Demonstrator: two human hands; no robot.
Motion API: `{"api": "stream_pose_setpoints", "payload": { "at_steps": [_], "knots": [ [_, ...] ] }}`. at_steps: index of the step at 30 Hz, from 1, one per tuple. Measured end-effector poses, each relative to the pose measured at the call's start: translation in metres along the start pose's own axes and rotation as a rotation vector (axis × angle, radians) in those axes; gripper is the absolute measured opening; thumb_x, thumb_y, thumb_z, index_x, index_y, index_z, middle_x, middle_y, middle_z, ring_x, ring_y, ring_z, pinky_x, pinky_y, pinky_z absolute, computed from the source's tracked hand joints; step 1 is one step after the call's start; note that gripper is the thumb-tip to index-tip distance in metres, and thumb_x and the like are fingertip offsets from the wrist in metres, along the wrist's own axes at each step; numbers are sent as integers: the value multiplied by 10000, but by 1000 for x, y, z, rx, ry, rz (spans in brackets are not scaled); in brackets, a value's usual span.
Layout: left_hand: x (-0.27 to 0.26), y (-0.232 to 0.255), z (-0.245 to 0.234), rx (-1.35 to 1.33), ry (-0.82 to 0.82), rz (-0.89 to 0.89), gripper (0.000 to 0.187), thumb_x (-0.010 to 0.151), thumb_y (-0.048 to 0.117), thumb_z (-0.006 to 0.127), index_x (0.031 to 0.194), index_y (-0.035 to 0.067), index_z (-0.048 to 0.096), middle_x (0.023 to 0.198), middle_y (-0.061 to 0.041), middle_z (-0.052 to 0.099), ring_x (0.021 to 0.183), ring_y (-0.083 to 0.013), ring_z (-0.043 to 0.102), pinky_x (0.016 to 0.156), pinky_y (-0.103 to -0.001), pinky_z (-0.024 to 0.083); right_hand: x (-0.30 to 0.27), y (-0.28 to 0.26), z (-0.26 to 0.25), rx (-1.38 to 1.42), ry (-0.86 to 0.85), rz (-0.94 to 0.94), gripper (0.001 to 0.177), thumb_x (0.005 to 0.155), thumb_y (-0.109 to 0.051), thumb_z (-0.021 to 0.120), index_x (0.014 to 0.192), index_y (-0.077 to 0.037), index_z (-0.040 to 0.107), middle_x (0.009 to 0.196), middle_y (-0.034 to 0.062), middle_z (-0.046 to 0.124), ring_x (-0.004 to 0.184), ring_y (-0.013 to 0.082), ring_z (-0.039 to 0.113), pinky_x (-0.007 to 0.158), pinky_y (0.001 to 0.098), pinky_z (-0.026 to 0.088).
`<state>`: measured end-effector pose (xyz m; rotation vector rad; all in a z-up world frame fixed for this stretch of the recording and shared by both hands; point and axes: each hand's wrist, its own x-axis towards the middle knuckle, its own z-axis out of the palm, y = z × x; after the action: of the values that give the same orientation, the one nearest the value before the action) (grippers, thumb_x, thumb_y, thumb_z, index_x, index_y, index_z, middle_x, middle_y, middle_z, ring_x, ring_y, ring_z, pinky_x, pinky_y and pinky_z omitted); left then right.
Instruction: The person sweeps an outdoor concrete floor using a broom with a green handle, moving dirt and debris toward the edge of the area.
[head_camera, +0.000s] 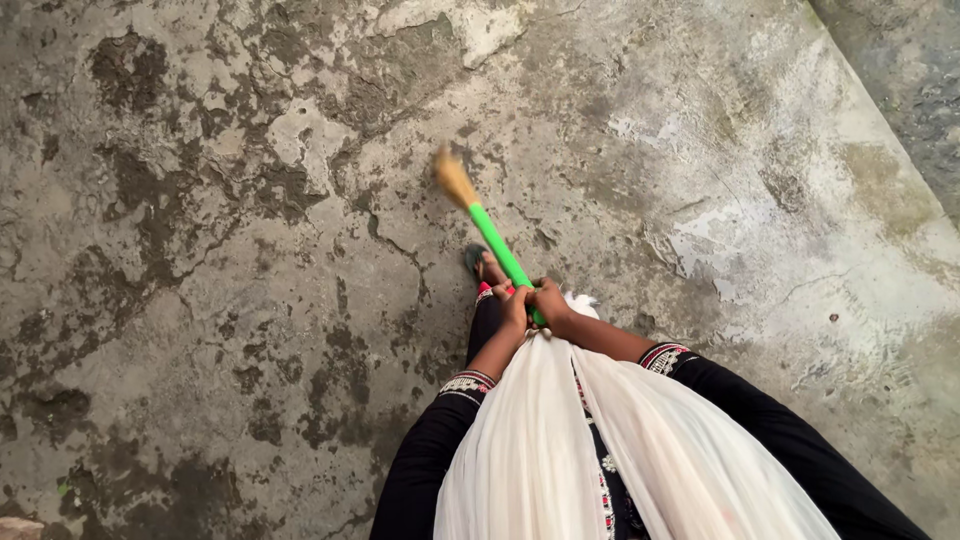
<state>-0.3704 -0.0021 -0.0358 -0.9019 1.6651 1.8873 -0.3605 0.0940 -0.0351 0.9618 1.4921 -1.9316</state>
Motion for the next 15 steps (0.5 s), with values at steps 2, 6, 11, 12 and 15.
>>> {"api": "stream_pose_setpoints", "payload": {
  "at_steps": [2, 6, 11, 12, 15],
  "knots": [
    [13, 9, 7, -3, -41, -88, 550, 818, 246, 680, 1279, 199, 384, 847, -93, 579, 524, -205, 514, 425, -365, 433, 10, -13, -6, 18, -33, 28, 289, 883, -56, 591, 1158, 10, 534, 709, 160, 636, 486, 252, 593, 376, 389, 470],
    [47, 38, 28, 38, -429, -297, 509, 975, 407, 681, 1236, 8, 504, 704, -23, 526, 432, -113, 494, 341, -290, 452, 30, -41, -17, 197, -14, 54, 145, 916, -90, 572, 959, 35, 630, 655, 114, 614, 474, 206, 583, 379, 348, 487],
    [95, 97, 58, 267, -427, -188, 436, 881, 327, 608, 1287, 241, 473, 865, -24, 599, 519, -137, 483, 394, -306, 404, 58, -94, -3, 292, 187, -37, 275, 934, -128, 601, 1121, 25, 470, 840, 168, 622, 568, 237, 627, 436, 381, 524],
    [103, 107, 57, 286, -474, -134, 442, 889, 329, 595, 1306, 229, 487, 944, -28, 615, 589, -150, 524, 417, -311, 407, 65, -102, 3, 256, 311, -50, 387, 919, -130, 625, 1190, -23, 371, 929, 189, 609, 628, 265, 637, 475, 412, 537],
    [122, 131, 45, 152, -537, -126, 532, 853, 261, 602, 1371, 212, 491, 1148, -44, 634, 923, -157, 664, 629, -335, 591, 83, -120, 27, 145, 373, -248, 512, 890, -116, 682, 1237, 2, 325, 1090, 208, 596, 857, 247, 681, 620, 388, 624]
  ]
}}
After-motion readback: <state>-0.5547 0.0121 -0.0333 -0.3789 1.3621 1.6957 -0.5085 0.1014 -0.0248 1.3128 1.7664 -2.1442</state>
